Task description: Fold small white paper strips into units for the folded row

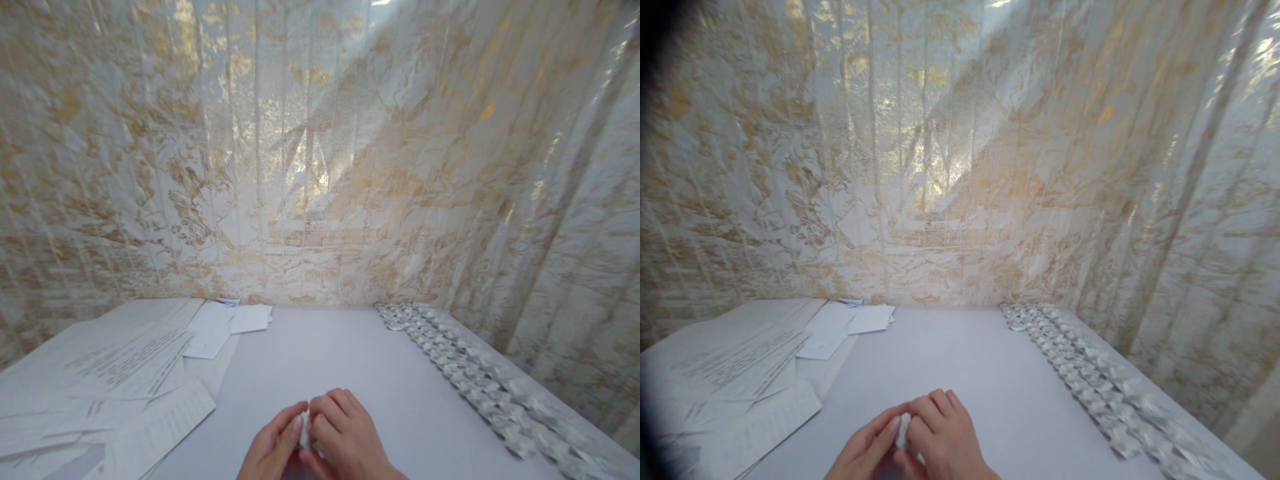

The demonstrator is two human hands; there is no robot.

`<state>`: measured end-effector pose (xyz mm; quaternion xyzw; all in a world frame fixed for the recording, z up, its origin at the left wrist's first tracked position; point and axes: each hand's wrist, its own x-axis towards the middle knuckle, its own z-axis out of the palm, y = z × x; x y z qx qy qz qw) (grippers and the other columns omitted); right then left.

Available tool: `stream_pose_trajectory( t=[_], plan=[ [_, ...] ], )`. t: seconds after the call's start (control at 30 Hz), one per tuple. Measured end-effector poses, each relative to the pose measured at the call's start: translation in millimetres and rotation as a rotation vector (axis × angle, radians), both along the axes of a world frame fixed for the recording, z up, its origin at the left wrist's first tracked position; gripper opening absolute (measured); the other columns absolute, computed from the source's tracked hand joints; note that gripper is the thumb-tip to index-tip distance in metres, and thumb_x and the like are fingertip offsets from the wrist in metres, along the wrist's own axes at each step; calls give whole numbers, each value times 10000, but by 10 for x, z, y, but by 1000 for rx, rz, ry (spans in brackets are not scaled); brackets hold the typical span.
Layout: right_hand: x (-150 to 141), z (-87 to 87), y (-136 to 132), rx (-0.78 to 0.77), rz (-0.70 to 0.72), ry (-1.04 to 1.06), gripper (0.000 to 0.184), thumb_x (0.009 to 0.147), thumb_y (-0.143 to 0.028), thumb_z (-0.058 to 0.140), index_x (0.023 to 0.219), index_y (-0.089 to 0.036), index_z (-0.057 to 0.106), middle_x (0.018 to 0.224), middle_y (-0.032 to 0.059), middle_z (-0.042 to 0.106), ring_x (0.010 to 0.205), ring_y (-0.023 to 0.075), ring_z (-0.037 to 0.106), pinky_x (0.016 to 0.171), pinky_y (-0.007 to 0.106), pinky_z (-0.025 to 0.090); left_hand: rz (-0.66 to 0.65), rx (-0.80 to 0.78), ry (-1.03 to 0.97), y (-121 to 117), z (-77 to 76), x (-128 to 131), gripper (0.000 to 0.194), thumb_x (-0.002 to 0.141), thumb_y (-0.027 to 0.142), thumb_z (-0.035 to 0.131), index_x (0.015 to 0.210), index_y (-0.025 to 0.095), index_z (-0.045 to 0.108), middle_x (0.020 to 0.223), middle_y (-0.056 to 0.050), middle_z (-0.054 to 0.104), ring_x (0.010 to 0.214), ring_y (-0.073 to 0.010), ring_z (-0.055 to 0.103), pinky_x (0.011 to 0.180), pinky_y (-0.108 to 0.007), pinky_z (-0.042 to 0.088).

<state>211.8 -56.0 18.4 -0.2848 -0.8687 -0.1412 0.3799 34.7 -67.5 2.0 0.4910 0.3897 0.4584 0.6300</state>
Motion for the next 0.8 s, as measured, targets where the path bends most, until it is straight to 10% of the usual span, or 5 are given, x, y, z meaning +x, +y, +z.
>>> stream_pose_trajectory(
  t=[0.4,0.63,0.8],
  plan=[
    [103,56,-11,-657,282,437,447,712,11,495,1026,-239,692,1101,67,599,1070,229,573,949,394,463,-181,-115,13,239,96,-44,648,602,770,796,746,166,610,619,-79,732,599,-200,687,559,-266,465],
    [77,27,11,-825,252,502,79,848,-219,646,831,-209,722,795,34,647,760,200,583,717,323,444,-167,-114,68,309,13,-59,676,586,803,772,718,146,679,611,-103,758,517,-180,675,468,-237,418],
    [76,21,23,-936,184,629,369,859,-523,721,699,-192,698,684,15,601,667,175,510,643,305,381,-243,-116,32,302,-11,-51,620,609,738,814,752,149,682,650,-113,778,552,-179,695,523,-242,452]
  ],
)
